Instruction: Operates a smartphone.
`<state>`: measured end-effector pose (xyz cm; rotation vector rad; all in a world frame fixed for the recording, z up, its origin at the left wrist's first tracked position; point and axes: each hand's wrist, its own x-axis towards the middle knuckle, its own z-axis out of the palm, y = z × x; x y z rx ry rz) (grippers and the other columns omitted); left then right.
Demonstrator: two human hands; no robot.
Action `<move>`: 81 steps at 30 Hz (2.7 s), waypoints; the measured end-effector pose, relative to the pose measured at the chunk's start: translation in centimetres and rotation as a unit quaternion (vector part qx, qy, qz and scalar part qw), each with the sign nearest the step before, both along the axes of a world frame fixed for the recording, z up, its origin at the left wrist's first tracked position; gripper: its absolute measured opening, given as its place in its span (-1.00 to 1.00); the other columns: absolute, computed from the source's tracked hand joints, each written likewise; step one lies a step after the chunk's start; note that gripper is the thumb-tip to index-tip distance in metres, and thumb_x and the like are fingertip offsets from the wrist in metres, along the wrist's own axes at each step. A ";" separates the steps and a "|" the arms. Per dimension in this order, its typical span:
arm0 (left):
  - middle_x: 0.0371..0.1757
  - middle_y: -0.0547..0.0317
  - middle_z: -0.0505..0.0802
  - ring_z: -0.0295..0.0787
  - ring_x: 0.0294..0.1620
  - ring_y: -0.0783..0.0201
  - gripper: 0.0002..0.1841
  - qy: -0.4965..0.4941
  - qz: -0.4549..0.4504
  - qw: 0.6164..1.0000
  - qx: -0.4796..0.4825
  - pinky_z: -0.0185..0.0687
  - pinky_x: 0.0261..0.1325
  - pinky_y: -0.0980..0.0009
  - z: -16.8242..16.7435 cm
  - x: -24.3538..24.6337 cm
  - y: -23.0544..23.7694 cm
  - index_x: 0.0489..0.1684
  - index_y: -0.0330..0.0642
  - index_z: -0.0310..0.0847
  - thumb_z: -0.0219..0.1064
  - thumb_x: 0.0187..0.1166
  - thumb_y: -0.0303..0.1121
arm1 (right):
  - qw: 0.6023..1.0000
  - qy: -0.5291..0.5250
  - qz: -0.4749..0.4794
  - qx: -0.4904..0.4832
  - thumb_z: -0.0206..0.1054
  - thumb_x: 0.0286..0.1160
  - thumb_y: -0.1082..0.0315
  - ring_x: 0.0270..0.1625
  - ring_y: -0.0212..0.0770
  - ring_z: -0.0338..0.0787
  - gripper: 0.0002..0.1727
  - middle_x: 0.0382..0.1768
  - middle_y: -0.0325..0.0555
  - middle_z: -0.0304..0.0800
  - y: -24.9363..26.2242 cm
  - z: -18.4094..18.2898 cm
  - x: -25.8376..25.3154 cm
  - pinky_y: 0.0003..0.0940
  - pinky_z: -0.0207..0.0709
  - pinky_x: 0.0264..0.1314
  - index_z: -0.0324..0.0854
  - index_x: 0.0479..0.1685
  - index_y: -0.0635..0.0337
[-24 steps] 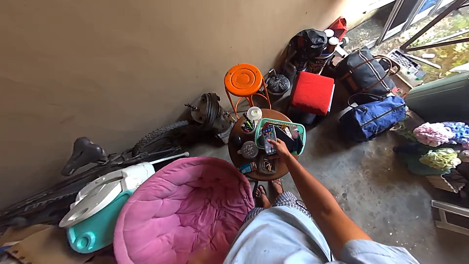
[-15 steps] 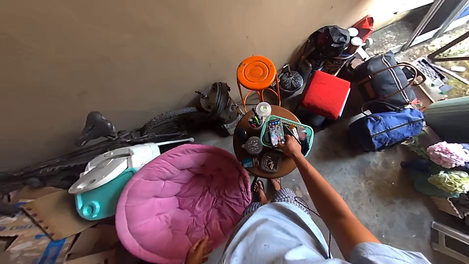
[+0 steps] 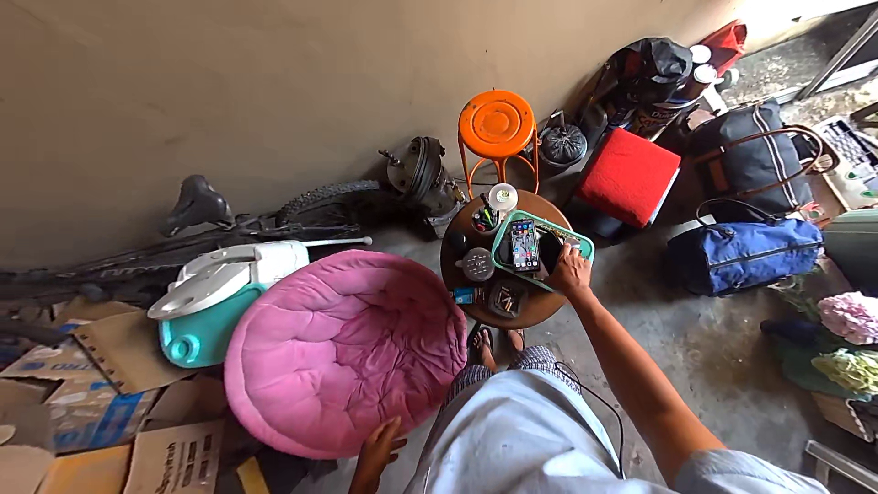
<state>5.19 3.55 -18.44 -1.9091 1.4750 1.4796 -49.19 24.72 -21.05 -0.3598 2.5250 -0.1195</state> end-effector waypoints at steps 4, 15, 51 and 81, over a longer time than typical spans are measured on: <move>0.16 -0.17 0.88 0.89 0.09 -0.03 -0.54 0.098 -0.086 0.991 -0.016 0.79 0.14 -0.05 0.6 -4.9 0.3 0.45 -0.33 0.57 0.15 0.83 -0.13 | 0.997 -0.046 -0.063 0.002 0.66 -0.16 -0.26 0.35 0.26 0.72 0.24 0.46 0.30 0.56 3.3 4.7 0.5 0.30 0.58 0.28 0.27 0.62 0.32; 0.32 -0.11 0.80 0.80 0.28 0.06 -0.43 0.423 -0.050 0.896 0.122 0.76 0.31 0.04 9.4 -24.7 5.1 0.63 -0.31 0.34 -0.27 0.93 -0.08 | 0.808 -0.276 -0.105 -0.510 0.71 0.20 -0.03 0.18 -0.21 0.84 -0.09 0.16 0.00 0.80 -1.4 11.5 18.1 -0.17 0.77 0.33 0.36 0.47 0.29; 0.36 -0.10 0.79 0.76 0.37 0.02 -0.40 0.423 0.049 0.872 0.242 0.70 0.40 -0.04 12.9 -9.0 -3.2 0.57 -0.23 0.45 -0.18 0.90 0.05 | 0.594 -0.326 -0.330 -0.657 -0.18 0.95 0.12 -0.06 -0.14 0.90 -0.42 -0.17 0.08 0.90 -10.9 16.1 35.6 -0.14 0.79 0.12 0.68 -0.01 0.40; 0.28 -0.15 0.82 0.80 0.29 0.00 -0.41 0.410 -0.033 0.880 0.238 0.74 0.35 -0.01 15.1 -21.4 14.0 0.54 -0.27 0.49 -0.16 0.90 0.03 | 0.588 -0.283 -0.307 -0.692 -0.29 0.95 0.09 0.01 -0.22 0.89 -0.36 -0.08 0.01 0.91 8.4 16.3 24.2 -0.24 0.77 0.18 0.68 0.14 0.38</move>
